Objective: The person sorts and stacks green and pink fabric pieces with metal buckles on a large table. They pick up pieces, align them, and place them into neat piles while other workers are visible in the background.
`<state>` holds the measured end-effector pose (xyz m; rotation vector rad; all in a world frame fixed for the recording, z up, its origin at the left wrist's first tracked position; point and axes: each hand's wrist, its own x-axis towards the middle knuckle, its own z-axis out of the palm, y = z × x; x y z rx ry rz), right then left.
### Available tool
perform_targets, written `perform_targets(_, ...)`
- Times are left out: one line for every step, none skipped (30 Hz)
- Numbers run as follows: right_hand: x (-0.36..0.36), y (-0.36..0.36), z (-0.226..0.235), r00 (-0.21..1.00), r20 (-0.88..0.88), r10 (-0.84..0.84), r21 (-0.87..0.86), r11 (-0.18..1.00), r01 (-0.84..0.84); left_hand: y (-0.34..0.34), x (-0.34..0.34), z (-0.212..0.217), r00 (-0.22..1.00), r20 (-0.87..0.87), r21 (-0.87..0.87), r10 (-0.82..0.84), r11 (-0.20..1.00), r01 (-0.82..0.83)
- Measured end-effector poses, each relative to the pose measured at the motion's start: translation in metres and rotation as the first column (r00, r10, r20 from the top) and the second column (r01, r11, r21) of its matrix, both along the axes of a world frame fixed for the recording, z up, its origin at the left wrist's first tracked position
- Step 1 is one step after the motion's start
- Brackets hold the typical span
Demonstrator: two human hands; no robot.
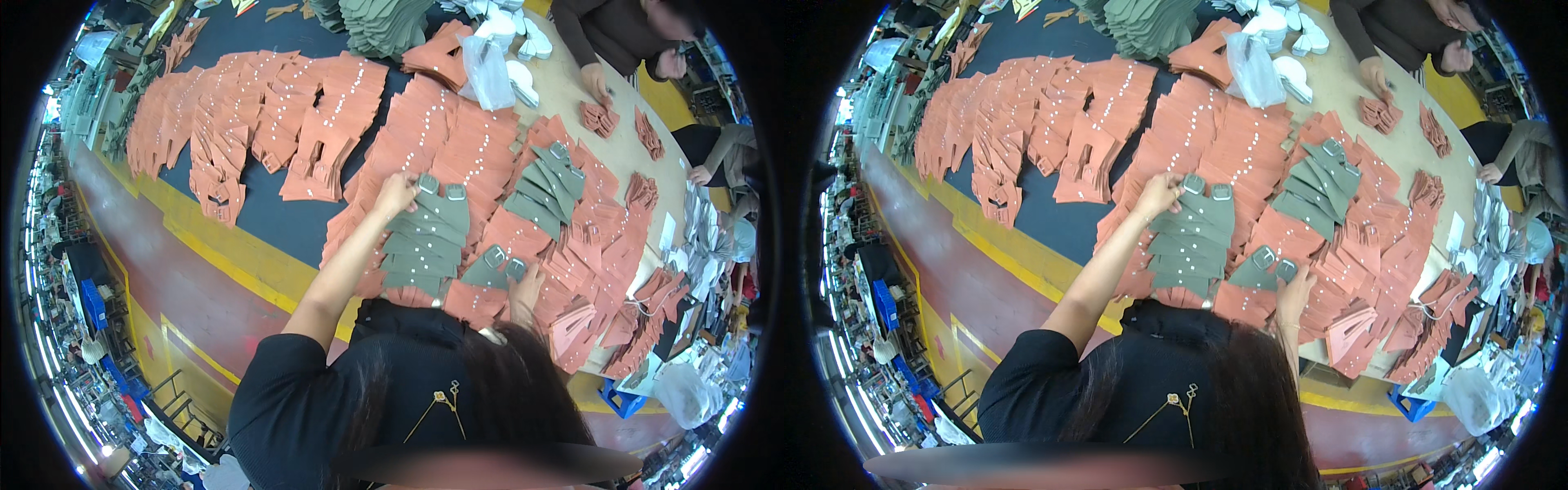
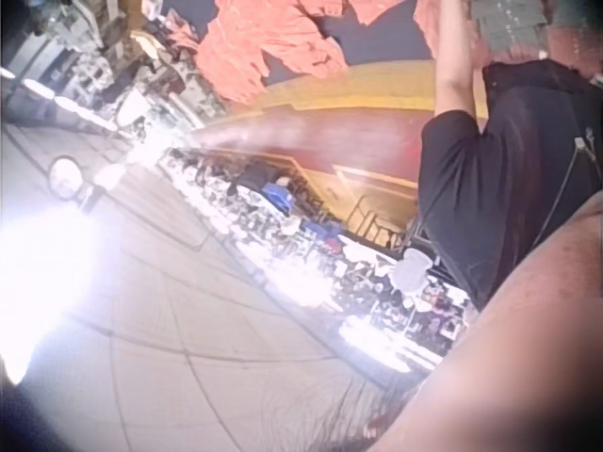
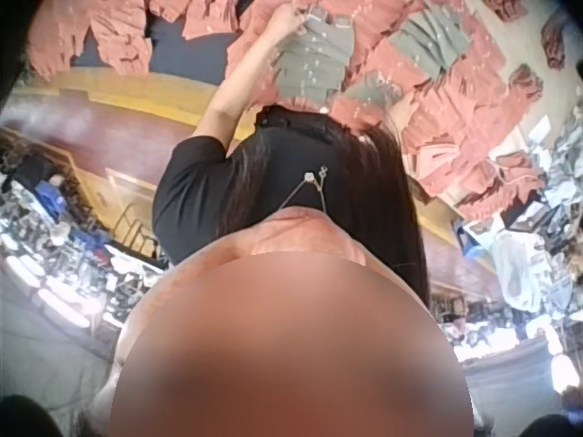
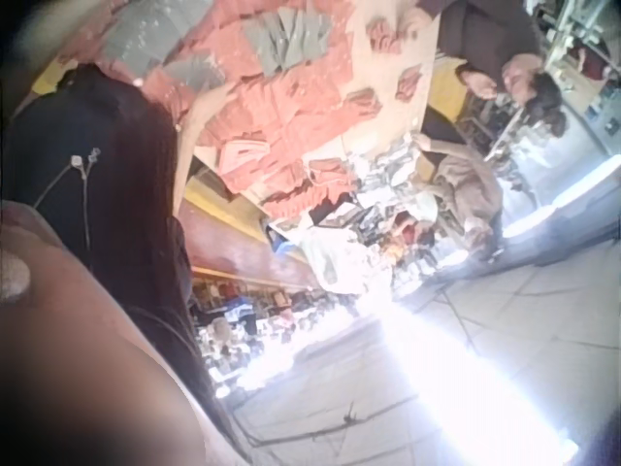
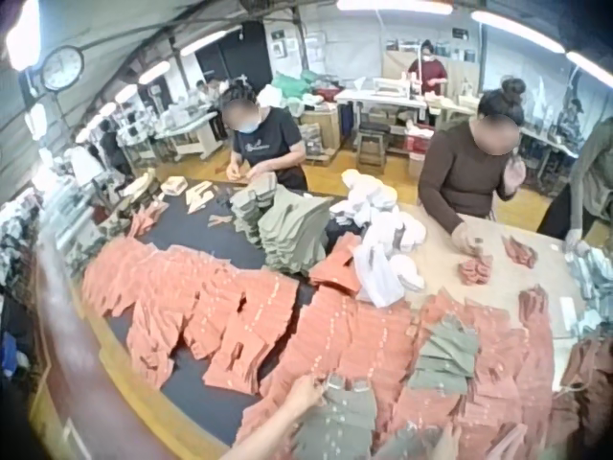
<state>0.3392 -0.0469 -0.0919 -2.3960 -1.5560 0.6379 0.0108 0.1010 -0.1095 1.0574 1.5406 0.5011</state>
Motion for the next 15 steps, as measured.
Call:
perform_targets(0.001, -0.003, 0.0, 1.0, 0.001, 0.01, 0.047, 0.999, -0.01, -0.001, 0.001, -0.003, 0.999, 0.005, 0.038, 0.047, 0.998, -0.047)
perform_targets(0.001, -0.003, 0.002, 0.998, -0.059, -0.004, 0.023, 1.0, 0.005, -0.001, 0.001, -0.004, 0.999, -0.026, 0.043, 0.042, 0.998, -0.041)
perform_targets(0.001, -0.001, 0.005, 0.993, -0.116, -0.024, -0.004, 1.0, 0.024, -0.001, 0.001, -0.006, 0.998, -0.053, 0.037, 0.031, 0.999, -0.029)
perform_targets(-0.001, 0.003, 0.011, 0.986, -0.164, -0.037, -0.01, 0.999, 0.036, -0.001, 0.002, -0.006, 0.997, -0.079, 0.05, 0.019, 0.999, -0.015)
perform_targets(-0.003, 0.009, 0.02, 0.982, -0.188, -0.013, -0.039, 0.999, 0.006, -0.001, 0.002, -0.007, 0.992, -0.128, 0.052, -0.011, 0.998, 0.018)
perform_targets(-0.005, 0.018, 0.031, 0.978, -0.205, 0.024, -0.046, 0.998, -0.034, -0.001, 0.002, -0.008, 0.983, -0.178, 0.073, -0.038, 0.996, 0.051)
perform_targets(-0.01, 0.026, 0.045, 0.975, -0.221, 0.01, -0.088, 0.996, -0.031, -0.001, 0.002, -0.009, 0.971, -0.234, 0.096, -0.056, 0.992, 0.08)
perform_targets(-0.016, 0.034, 0.061, 0.947, -0.321, 0.008, -0.075, 0.997, -0.034, -0.002, 0.001, -0.01, 0.968, -0.243, 0.113, -0.057, 0.99, 0.087)
perform_targets(-0.021, 0.043, 0.08, 0.909, -0.415, -0.044, -0.099, 0.995, 0.003, -0.003, 0.001, -0.01, 0.965, -0.258, 0.137, -0.053, 0.986, 0.09)
perform_targets(-0.029, 0.053, 0.097, 0.836, -0.542, -0.088, -0.114, 0.993, 0.031, -0.004, 0.0, -0.01, 0.96, -0.276, 0.164, -0.045, 0.982, 0.093)
perform_targets(-0.038, 0.063, 0.112, 0.813, -0.58, -0.057, -0.054, 0.998, 0.031, -0.005, -0.001, -0.01, 0.962, -0.269, 0.154, -0.044, 0.984, 0.088)
perform_targets(-0.045, 0.073, 0.124, 0.763, -0.646, -0.012, 0.016, 0.999, 0.029, -0.006, -0.002, -0.01, 0.964, -0.263, 0.145, -0.04, 0.986, 0.081)
perform_targets(-0.054, 0.082, 0.13, 0.684, -0.725, 0.083, 0.119, 0.993, 0.006, -0.007, -0.002, -0.008, 0.967, -0.253, 0.147, -0.032, 0.987, 0.071)
perform_targets(-0.062, 0.089, 0.129, 0.636, -0.77, 0.056, 0.109, 0.993, 0.046, -0.011, -0.002, -0.006, 0.957, -0.29, 0.169, -0.035, 0.982, 0.087)
perform_targets(-0.07, 0.1, 0.123, 0.557, -0.826, 0.084, 0.138, 0.989, 0.055, -0.014, -0.002, -0.003, 0.946, -0.324, 0.208, -0.024, 0.973, 0.096)
